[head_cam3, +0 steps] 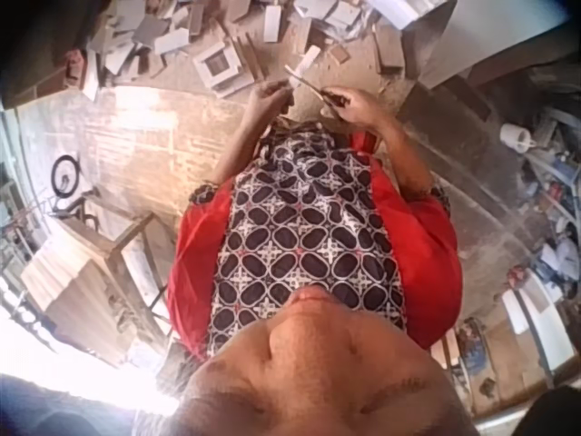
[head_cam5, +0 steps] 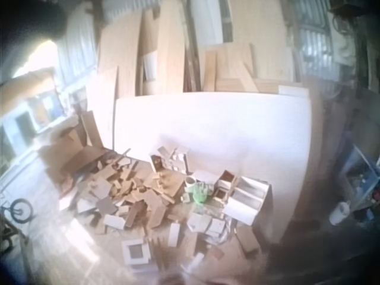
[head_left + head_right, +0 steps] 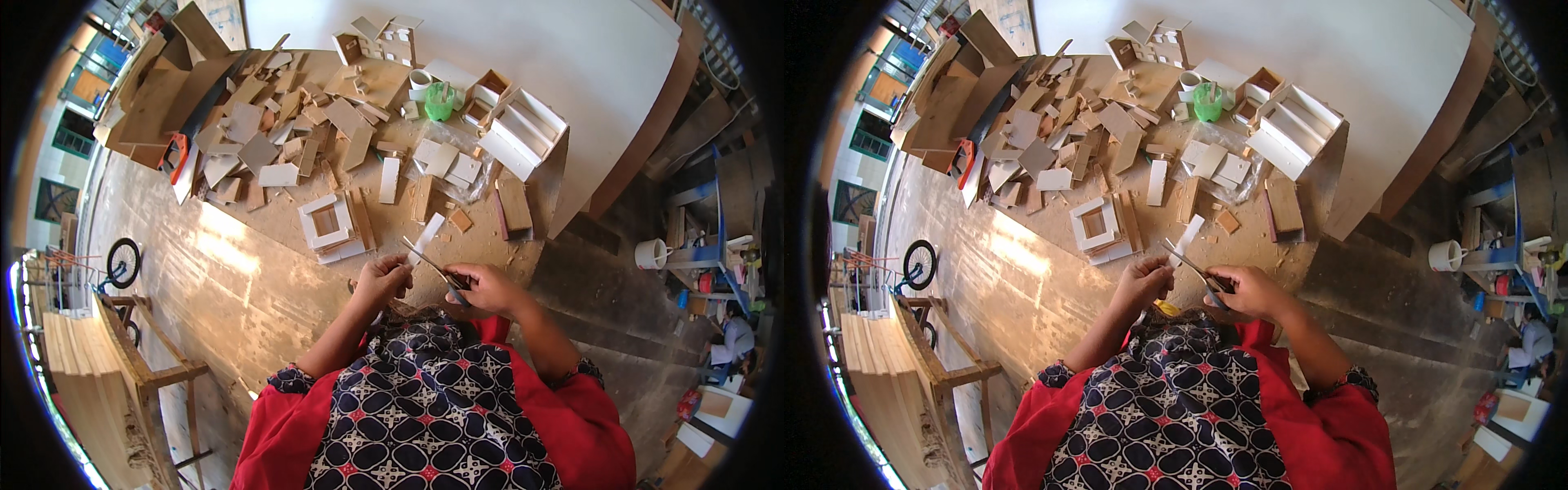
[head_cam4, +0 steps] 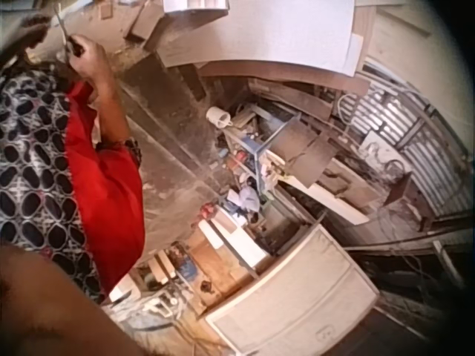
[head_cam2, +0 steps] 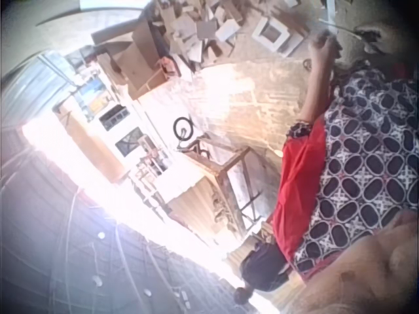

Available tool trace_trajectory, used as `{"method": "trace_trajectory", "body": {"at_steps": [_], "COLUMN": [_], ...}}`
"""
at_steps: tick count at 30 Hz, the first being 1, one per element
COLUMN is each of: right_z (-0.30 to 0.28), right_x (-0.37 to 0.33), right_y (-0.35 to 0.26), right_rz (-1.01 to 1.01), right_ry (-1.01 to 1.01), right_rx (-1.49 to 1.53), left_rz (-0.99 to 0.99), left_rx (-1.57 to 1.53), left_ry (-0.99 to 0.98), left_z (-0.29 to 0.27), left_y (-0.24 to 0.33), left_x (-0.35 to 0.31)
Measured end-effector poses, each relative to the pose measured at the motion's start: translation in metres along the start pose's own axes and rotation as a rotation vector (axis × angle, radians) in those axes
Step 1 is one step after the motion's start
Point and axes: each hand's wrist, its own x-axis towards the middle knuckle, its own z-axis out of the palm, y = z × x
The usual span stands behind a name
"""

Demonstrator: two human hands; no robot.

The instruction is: The person applies glue to wooden pieces using a brush and attaches them to a small structure. They then cut a strip of material with scissors and glue it onto the model house.

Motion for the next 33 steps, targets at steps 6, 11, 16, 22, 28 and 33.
{"method": "trace_trajectory", "body": {"at_steps": [6,11,16,22,28,33], "right_z": [0.002,-0.002,0.004,0.007,0.007,0.011], "right_x": [0.006,0.008,0.014,0.013,0.013,0.015], "right_y": [0.017,0.014,0.031,0.035,0.036,0.038], "right_rz": [-0.108,-0.102,-0.105,-0.164,-0.151,-0.147], "right_ry": [0.024,0.006,0.001,0.012,-0.013,-0.015], "right_rx": [0.013,-0.073,0.027,0.044,0.033,0.073], "left_rz": [-0.057,-0.088,-0.051,-0.033,-0.039,-0.056], "left_rx": [-0.05,-0.098,-0.085,-0.083,-0.062,-0.073], "left_ry": [-0.043,-0.049,-0.03,-0.077,-0.078,-0.068], "left_z": [0.007,0.009,0.011,0.01,0.007,0.008], "left_y": [-0.004,-0.002,-0.005,-0.011,-0.016,-0.019], "left_x": [-0.004,-0.003,0.002,0.005,0.006,0.007]}}
